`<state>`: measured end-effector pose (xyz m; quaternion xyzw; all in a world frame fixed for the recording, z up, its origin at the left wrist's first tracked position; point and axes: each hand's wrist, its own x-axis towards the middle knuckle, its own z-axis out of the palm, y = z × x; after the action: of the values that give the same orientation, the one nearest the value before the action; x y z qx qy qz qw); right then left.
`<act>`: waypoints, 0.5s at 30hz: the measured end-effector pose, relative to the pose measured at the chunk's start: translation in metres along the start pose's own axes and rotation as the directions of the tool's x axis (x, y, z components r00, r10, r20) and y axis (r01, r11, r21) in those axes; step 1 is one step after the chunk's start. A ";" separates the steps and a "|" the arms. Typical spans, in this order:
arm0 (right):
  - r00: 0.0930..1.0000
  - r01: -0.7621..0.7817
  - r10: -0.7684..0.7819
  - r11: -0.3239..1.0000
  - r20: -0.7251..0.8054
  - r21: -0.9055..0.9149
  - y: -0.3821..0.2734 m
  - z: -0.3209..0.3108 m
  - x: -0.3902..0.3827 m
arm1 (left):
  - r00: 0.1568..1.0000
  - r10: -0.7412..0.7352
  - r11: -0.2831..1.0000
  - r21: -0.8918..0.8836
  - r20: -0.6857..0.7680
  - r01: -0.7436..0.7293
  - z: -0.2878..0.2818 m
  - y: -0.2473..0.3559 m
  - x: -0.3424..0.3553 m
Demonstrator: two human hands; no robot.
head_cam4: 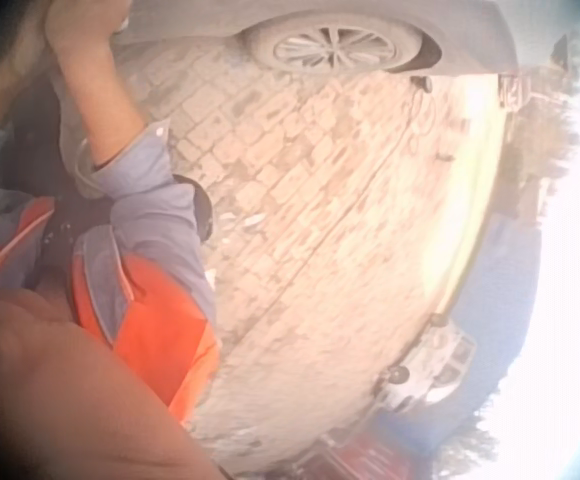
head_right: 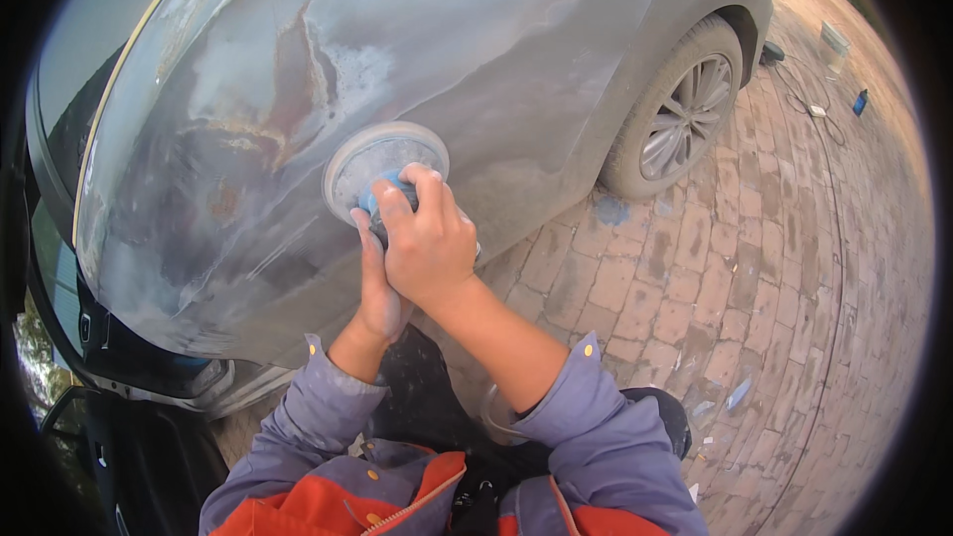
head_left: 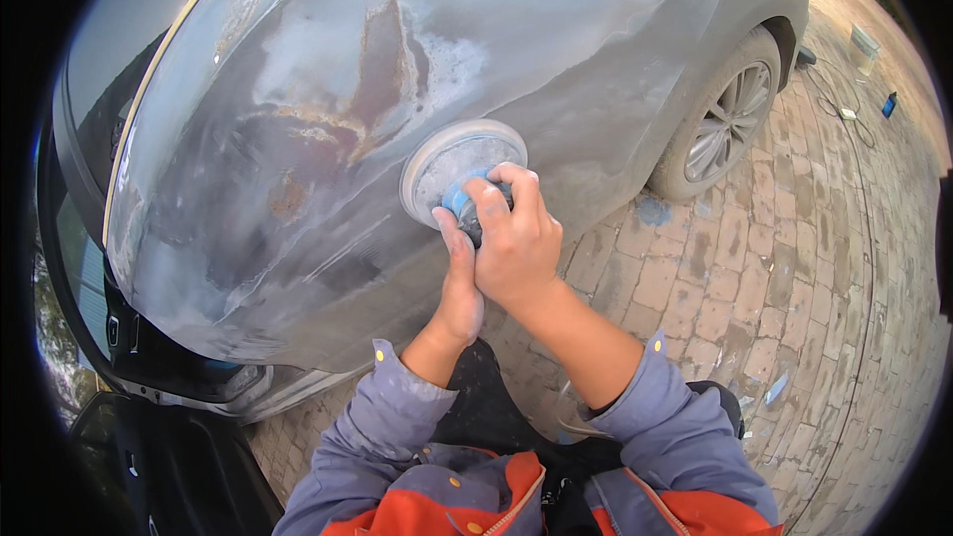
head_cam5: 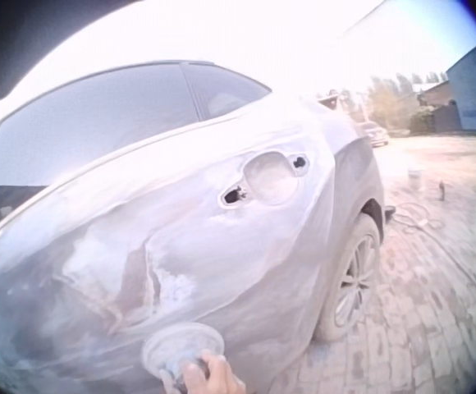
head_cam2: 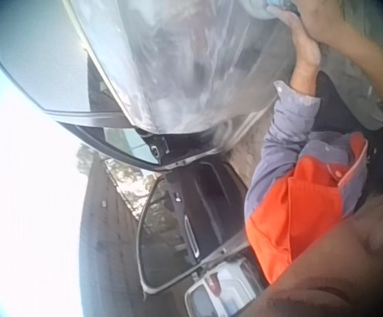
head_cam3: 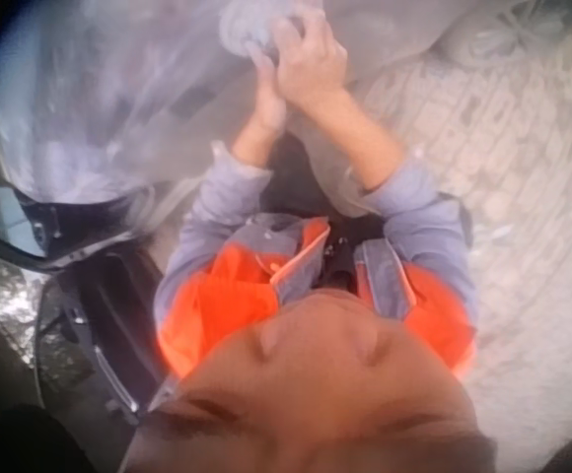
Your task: The person uses a handheld orbital sander to smooth a large area of a car door panel. They repeatedly move the sander across the surface and periodically touch the panel with their hand to check the finish.
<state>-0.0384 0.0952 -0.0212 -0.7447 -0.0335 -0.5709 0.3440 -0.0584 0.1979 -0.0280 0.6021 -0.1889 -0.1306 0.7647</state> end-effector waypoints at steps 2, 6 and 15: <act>0.999 -0.048 0.048 0.999 0.020 0.007 0.006 -0.004 0.002 | 0.999 -0.041 0.999 -0.005 0.004 0.041 0.004 -0.002 0.005; 0.996 -0.089 0.089 0.996 -0.007 0.005 0.017 -0.008 0.013 | 0.998 -0.046 0.997 0.063 0.048 0.043 0.011 0.001 0.021; 0.986 -0.114 0.115 0.993 -0.120 0.014 0.036 -0.013 0.043 | 0.984 0.002 0.984 0.172 0.179 -0.033 0.043 0.027 0.050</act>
<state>-0.0185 0.0460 0.0009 -0.7084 0.0281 -0.5939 0.3803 -0.0336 0.1457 0.0135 0.6510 -0.2727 -0.1601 0.6901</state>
